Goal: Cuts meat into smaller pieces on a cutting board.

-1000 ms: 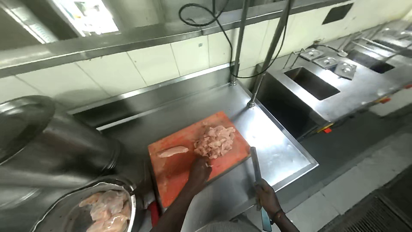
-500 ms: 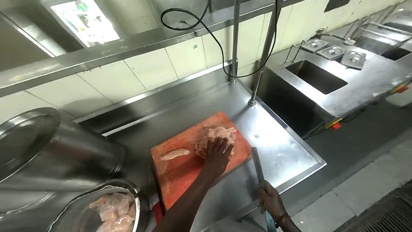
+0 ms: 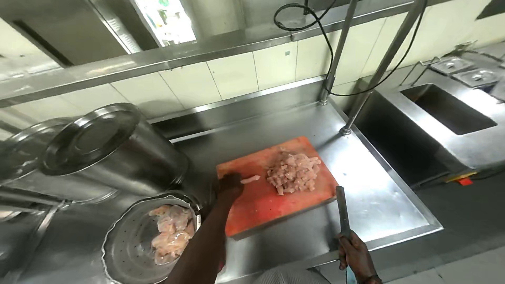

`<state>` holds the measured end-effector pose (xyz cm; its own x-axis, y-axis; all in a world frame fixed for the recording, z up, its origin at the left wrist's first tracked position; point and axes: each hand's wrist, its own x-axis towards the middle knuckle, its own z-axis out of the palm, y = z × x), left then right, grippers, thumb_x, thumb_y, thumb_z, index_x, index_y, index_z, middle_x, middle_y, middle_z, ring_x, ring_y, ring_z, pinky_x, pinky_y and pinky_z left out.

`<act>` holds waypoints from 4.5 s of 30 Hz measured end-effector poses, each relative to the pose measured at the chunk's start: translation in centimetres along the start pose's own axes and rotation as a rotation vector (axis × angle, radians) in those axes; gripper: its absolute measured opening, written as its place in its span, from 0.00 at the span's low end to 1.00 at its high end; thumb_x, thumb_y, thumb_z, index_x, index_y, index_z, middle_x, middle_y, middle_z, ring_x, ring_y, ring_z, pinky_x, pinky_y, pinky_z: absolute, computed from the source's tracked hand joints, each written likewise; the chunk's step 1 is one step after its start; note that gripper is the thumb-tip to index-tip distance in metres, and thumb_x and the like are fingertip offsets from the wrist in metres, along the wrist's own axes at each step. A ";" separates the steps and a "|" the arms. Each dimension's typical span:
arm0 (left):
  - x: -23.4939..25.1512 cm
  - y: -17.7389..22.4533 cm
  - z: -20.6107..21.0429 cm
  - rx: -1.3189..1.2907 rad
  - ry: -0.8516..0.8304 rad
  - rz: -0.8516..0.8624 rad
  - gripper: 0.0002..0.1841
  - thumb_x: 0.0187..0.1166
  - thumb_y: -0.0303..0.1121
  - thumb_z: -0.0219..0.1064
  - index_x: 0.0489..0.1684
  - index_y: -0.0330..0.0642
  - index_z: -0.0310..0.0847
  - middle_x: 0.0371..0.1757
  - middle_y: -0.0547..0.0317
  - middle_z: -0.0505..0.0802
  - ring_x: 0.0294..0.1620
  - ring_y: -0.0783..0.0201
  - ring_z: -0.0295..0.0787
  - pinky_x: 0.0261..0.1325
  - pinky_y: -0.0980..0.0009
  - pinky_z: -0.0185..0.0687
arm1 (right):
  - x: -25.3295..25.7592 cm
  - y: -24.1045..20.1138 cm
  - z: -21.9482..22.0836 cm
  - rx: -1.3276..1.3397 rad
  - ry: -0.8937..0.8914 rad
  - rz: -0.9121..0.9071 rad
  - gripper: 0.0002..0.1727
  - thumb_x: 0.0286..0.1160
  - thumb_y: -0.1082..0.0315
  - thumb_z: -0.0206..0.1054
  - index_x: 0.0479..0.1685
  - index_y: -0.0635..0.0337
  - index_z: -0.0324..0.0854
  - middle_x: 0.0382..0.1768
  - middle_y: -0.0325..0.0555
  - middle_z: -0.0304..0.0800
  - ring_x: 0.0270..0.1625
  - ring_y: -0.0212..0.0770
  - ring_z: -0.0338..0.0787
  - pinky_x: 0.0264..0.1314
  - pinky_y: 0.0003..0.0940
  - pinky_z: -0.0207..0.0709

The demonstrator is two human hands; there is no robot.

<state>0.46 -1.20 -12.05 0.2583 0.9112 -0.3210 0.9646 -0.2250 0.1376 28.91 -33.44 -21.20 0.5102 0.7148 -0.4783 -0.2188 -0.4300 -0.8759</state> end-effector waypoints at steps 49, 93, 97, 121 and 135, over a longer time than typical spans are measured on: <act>-8.1 1.2 7.8 -0.367 0.205 0.299 0.20 0.76 0.39 0.74 0.63 0.42 0.86 0.63 0.44 0.90 0.69 0.46 0.85 0.76 0.49 0.77 | -3.8 -6.7 11.4 -1.502 -0.429 0.008 0.21 0.93 0.58 0.45 0.76 0.56 0.66 0.51 0.58 0.91 0.58 0.59 0.92 0.59 0.57 0.83; -9.0 -3.2 11.5 -0.510 0.470 0.400 0.09 0.75 0.39 0.74 0.45 0.47 0.92 0.56 0.55 0.93 0.66 0.53 0.86 0.75 0.52 0.77 | -2.8 -8.5 19.6 -1.555 -0.509 -0.206 0.21 0.93 0.58 0.46 0.77 0.54 0.69 0.51 0.57 0.91 0.56 0.58 0.93 0.57 0.56 0.84; -9.1 -3.0 11.4 -0.528 0.497 0.383 0.08 0.74 0.37 0.74 0.42 0.43 0.91 0.51 0.52 0.93 0.61 0.51 0.87 0.70 0.51 0.80 | -1.6 -7.6 20.6 -1.529 -0.500 -0.261 0.20 0.93 0.58 0.46 0.74 0.56 0.69 0.53 0.57 0.91 0.56 0.58 0.93 0.56 0.56 0.85; -10.9 -3.8 12.1 -0.612 0.589 0.330 0.13 0.68 0.35 0.78 0.46 0.40 0.90 0.51 0.48 0.90 0.59 0.49 0.87 0.64 0.52 0.84 | -4.6 -9.1 16.5 -1.483 -0.560 -0.132 0.19 0.94 0.55 0.46 0.71 0.53 0.71 0.43 0.55 0.90 0.51 0.56 0.93 0.55 0.54 0.84; -10.2 -3.4 12.1 -0.585 0.578 0.295 0.07 0.72 0.36 0.75 0.40 0.44 0.92 0.47 0.52 0.92 0.54 0.52 0.88 0.61 0.55 0.86 | -2.1 -7.4 21.5 -1.532 -0.528 -0.254 0.19 0.93 0.58 0.47 0.73 0.56 0.70 0.50 0.57 0.91 0.54 0.59 0.93 0.55 0.56 0.85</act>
<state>-4.76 -13.95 -20.61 0.2730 0.9115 0.3076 0.6397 -0.4108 0.6496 11.60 -19.92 -15.02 0.0082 0.8077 -0.5895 0.9644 -0.1621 -0.2087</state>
